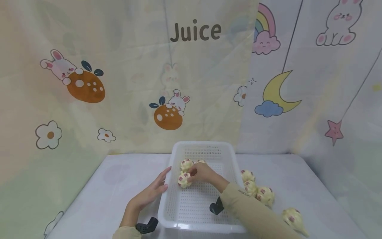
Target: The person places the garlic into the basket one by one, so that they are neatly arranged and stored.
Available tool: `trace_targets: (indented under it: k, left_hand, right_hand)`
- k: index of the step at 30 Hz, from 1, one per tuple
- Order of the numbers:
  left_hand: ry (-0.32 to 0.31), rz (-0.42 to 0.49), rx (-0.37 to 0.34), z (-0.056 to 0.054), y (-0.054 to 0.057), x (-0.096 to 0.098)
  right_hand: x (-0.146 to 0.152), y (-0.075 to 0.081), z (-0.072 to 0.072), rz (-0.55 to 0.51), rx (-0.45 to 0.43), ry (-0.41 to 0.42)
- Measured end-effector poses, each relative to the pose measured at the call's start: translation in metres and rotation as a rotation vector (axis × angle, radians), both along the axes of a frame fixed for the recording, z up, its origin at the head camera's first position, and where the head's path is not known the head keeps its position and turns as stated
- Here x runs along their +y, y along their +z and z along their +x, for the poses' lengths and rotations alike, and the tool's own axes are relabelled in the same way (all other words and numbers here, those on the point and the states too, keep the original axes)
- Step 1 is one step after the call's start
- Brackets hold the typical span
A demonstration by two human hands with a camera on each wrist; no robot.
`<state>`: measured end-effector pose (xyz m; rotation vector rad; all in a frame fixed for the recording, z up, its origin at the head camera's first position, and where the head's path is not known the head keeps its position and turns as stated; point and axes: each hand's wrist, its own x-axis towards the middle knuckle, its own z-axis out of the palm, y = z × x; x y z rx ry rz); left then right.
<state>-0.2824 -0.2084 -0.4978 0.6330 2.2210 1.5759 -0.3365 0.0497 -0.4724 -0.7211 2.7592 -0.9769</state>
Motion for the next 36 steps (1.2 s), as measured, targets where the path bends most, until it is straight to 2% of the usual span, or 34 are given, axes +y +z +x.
trace_targets:
  k: [15,25,36]
  left_hand:
    - [0.026,-0.005,0.003,0.003,0.002,0.001]
    - [0.029,-0.007,0.003,0.001,0.001,0.001]
    - [0.037,-0.003,-0.003,-0.002,0.000,0.003]
  right_hand:
    - [0.002,0.000,0.002,0.015,-0.046,-0.070]
    - [0.005,0.008,0.001,0.005,-0.029,-0.025]
    - [0.010,0.008,-0.003,0.046,-0.067,-0.048]
